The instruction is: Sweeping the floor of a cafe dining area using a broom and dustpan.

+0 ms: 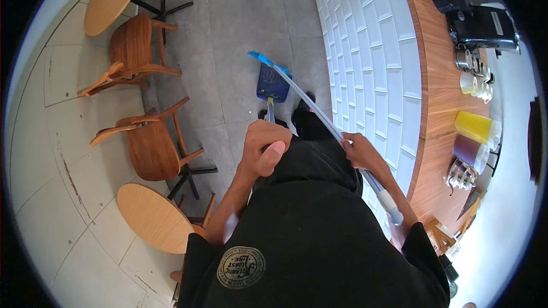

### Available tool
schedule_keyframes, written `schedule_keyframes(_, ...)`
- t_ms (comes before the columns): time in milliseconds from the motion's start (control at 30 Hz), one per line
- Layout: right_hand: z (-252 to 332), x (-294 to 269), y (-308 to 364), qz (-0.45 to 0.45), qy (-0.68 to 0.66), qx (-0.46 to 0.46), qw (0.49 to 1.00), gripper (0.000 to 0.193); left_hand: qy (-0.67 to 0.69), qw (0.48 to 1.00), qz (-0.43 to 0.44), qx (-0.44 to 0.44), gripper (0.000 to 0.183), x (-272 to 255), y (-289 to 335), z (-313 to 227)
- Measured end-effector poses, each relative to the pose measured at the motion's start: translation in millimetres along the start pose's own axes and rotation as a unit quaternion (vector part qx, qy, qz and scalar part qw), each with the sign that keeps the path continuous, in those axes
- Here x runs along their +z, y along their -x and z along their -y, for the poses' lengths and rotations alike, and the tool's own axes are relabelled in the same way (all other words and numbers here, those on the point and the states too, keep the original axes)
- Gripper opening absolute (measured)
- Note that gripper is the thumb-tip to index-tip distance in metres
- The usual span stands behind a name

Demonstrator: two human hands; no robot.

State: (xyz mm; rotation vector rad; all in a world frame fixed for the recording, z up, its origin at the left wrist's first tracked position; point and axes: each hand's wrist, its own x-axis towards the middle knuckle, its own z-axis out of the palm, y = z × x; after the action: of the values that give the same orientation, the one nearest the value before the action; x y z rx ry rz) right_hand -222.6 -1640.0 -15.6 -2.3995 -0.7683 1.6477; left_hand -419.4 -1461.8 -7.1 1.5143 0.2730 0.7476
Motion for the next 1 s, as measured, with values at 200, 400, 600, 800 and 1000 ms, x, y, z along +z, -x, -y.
schedule_keyframes(200, 12.5, -27.9, -25.4, -0.073, 0.02, -0.048, 0.996, 0.027, 0.014, 1.0, 0.005, -0.002, 0.035, -0.1, -0.5, 2.2)
schedule_keyframes(400, 33.0, -33.9, -171.9, -0.163, 0.205, -0.179, 0.949, 0.019, 0.004, 1.0, 0.014, -0.011, 0.035, 2.7, -0.1, -0.9)
schedule_keyframes(600, 32.2, 17.2, -210.7, -0.146, 0.27, -0.161, 0.938, 0.017, 0.002, 1.0, 0.01, -0.018, 0.034, -0.7, 1.1, -0.5)
schedule_keyframes(800, -28.6, 65.9, -92.5, -0.044, 0.233, -0.056, 0.97, 0.027, 0.008, 1.0, -0.007, -0.009, 0.029, -6.7, 3.2, -0.3)
schedule_keyframes(1000, -41.0, 46.8, -14.2, -0.031, 0.224, -0.06, 0.972, 0.028, 0.014, 1.0, -0.022, 0.002, 0.029, -7.3, 2.4, 1.6)
